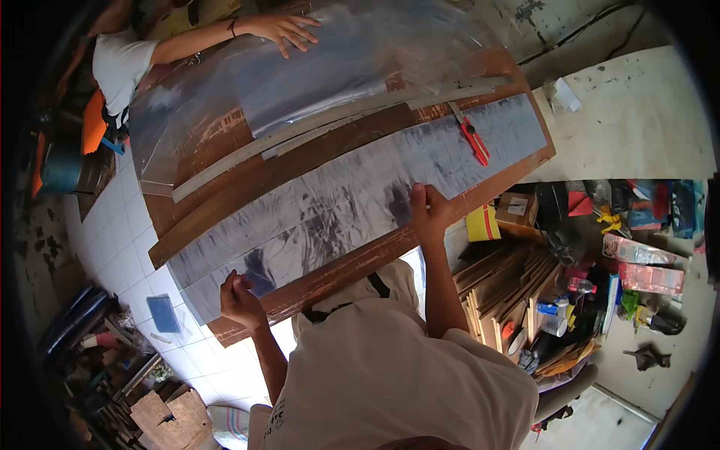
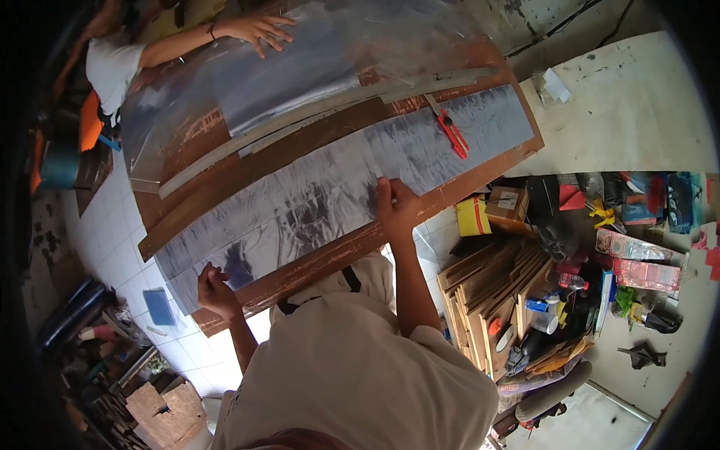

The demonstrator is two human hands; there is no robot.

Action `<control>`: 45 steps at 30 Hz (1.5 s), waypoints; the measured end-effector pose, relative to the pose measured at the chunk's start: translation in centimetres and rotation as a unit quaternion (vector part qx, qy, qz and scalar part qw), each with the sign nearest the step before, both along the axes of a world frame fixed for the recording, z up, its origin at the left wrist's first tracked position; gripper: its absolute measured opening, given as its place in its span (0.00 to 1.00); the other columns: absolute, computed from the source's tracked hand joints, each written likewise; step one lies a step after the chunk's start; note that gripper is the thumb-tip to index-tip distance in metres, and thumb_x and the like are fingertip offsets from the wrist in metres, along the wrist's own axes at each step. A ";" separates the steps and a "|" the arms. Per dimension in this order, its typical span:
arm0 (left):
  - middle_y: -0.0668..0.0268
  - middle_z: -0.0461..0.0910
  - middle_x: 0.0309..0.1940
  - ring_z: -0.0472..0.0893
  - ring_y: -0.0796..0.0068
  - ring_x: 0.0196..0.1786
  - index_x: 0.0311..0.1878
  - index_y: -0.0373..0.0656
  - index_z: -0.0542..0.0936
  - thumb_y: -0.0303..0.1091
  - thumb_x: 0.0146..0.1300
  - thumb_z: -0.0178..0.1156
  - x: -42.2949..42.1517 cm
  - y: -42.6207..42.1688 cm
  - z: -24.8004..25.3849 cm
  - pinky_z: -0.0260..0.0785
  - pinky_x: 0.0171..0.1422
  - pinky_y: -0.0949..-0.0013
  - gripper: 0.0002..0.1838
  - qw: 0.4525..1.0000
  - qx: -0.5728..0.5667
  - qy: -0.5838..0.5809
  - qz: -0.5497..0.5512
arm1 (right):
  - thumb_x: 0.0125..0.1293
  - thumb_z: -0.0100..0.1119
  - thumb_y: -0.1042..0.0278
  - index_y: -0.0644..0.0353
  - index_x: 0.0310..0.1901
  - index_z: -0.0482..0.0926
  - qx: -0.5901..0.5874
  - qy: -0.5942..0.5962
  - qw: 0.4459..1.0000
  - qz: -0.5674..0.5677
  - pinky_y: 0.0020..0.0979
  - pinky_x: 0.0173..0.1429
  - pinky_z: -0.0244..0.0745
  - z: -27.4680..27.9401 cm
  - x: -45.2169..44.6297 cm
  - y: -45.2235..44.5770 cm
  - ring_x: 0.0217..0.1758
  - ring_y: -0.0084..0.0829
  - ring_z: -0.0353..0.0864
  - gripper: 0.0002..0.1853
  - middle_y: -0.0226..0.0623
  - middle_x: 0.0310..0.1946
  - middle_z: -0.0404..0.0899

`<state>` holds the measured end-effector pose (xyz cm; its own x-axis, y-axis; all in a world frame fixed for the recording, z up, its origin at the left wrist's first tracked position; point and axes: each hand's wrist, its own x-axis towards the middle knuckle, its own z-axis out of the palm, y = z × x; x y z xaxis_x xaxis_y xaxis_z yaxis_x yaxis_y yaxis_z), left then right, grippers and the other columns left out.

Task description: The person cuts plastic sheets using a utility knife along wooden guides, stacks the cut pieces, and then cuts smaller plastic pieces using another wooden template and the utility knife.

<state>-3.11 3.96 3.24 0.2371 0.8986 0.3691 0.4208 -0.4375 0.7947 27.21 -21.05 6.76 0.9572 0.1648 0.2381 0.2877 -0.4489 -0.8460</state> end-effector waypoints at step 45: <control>0.58 0.80 0.53 0.76 0.52 0.63 0.45 0.43 0.83 0.33 0.60 0.67 20.2 -17.6 -2.0 0.63 0.69 0.49 0.11 0.962 0.070 0.148 0.216 | 0.61 0.73 0.62 0.60 0.52 0.79 -0.260 -0.261 0.688 0.626 0.47 0.59 0.79 -0.2 12.3 18.3 0.57 0.46 0.80 0.21 0.44 0.50 0.80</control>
<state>17.08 -13.62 1.26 -0.0351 0.8834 0.4673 0.7865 -0.2640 0.5583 39.47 -2.74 6.59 -0.2046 0.9744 0.0938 0.9274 0.2236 -0.3000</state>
